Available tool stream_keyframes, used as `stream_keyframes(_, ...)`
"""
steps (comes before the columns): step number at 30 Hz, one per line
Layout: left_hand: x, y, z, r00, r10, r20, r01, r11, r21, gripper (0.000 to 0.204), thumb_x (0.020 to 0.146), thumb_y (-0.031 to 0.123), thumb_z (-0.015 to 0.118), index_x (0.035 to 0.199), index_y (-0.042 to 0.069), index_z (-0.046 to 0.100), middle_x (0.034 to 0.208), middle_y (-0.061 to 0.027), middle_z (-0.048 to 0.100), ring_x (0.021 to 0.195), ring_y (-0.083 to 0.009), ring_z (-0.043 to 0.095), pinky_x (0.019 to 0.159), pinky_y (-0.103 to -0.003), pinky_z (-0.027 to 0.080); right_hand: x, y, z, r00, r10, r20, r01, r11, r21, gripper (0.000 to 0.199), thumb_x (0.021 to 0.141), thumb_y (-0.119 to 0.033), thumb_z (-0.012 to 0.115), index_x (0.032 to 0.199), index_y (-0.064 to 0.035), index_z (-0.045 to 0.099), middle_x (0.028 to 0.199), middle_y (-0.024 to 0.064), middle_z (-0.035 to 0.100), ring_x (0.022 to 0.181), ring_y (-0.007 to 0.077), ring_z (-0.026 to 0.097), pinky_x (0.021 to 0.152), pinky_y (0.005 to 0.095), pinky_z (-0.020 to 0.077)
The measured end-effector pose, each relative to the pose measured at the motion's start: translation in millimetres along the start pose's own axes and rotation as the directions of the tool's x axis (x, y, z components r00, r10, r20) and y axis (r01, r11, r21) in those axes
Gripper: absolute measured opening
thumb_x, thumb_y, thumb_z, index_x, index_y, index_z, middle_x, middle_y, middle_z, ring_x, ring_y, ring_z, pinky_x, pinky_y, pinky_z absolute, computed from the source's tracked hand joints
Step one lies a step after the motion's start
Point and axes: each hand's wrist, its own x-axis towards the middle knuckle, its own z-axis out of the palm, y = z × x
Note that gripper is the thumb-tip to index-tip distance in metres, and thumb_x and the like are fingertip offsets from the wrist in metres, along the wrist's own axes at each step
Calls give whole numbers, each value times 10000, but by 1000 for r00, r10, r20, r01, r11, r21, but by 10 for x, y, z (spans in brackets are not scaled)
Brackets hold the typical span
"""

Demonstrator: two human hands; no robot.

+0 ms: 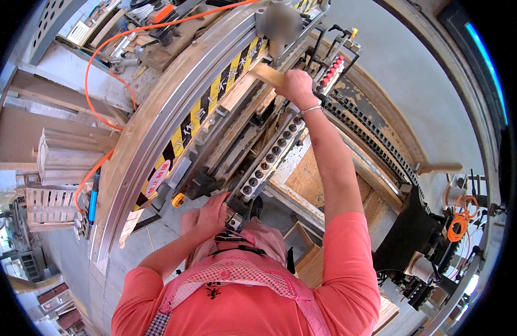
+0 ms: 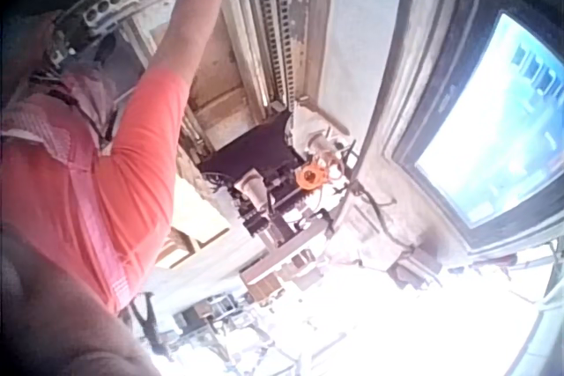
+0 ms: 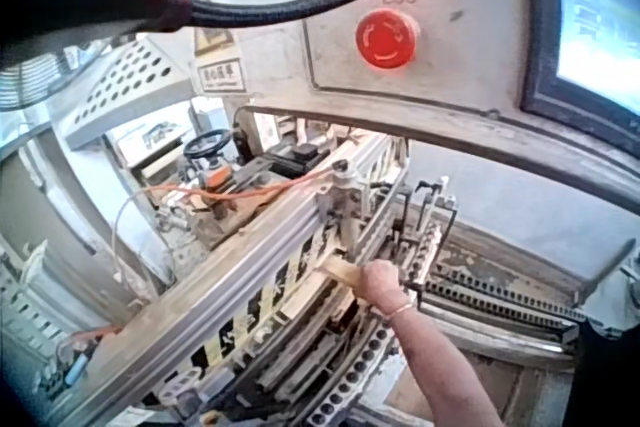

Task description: The person operates a woodworking machine to process small wooden blocks. They pick up blocks from a stack, feed them into the machine, and then place the processed blocks onto a separate wooden board. The task is performed repeatedly in a continuous loop.

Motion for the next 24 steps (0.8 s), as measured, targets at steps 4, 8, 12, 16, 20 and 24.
stream_keyframes(4, 29, 84, -30, 993, 93, -74, -92, 996, 11, 323, 872, 50, 447, 1191, 3, 467, 1042, -243, 550, 945, -416, 537, 820, -438, 444, 6, -13, -21, 999, 20, 28, -20, 1000, 12, 383, 609, -373, 729, 790, -37, 690, 820, 154, 659, 795, 292, 650, 730, 369, 533)
stream_keyframes(8, 40, 198, -84, 999, 20, -27, -19, 999, 26, 322, 876, 59, 442, 1191, -2, 467, 1054, -246, 549, 951, -419, 538, 828, -440, 443, 5, -14, -13, 999, 29, 17, -29, 999, 14, 377, 614, -371, 730, 797, -44, 690, 830, 145, 661, 801, 287, 652, 735, 368, 534)
stream_keyframes(12, 31, 100, -31, 1000, 22, -19, -22, 999, 27, 331, 879, 69, 436, 1199, -11, 461, 1077, -254, 545, 967, -421, 538, 842, -440, 441, -8, -17, -30, 1000, 8, 26, -8, 1000, 1, 368, 624, -380, 734, 782, -51, 692, 811, 141, 662, 814, 284, 650, 736, 372, 533)
stream_keyframes(16, 22, 51, 10, 999, -31, -24, 34, 995, 99, 358, 927, 229, 396, 1273, 154, 448, 1171, -160, 564, 981, -391, 566, 798, -464, 456, 27, 28, 74, 999, 51, 12, -51, 999, -13, 315, 634, -349, 710, 776, -67, 697, 814, 127, 667, 804, 275, 655, 711, 374, 539)
stream_keyframes(20, 9, -5, 51, 995, -94, 25, 90, 988, 127, 367, 933, 207, 379, 1279, 103, 445, 1189, -175, 553, 1045, -385, 541, 859, -437, 434, 41, 15, 73, 998, 30, 51, -28, 999, -46, 289, 651, -348, 689, 782, -91, 705, 809, 112, 674, 797, 265, 663, 728, 360, 540)
stream_keyframes(24, -9, -98, 86, 1000, -11, 7, 10, 997, 75, 369, 928, 151, 368, 1257, -1, 440, 1185, -243, 526, 1079, -403, 508, 921, -430, 402, 34, -18, 105, 1000, 13, -3, -13, 1000, -6, 175, 643, -214, 692, 787, -117, 712, 817, 100, 681, 807, 256, 666, 707, 367, 535)
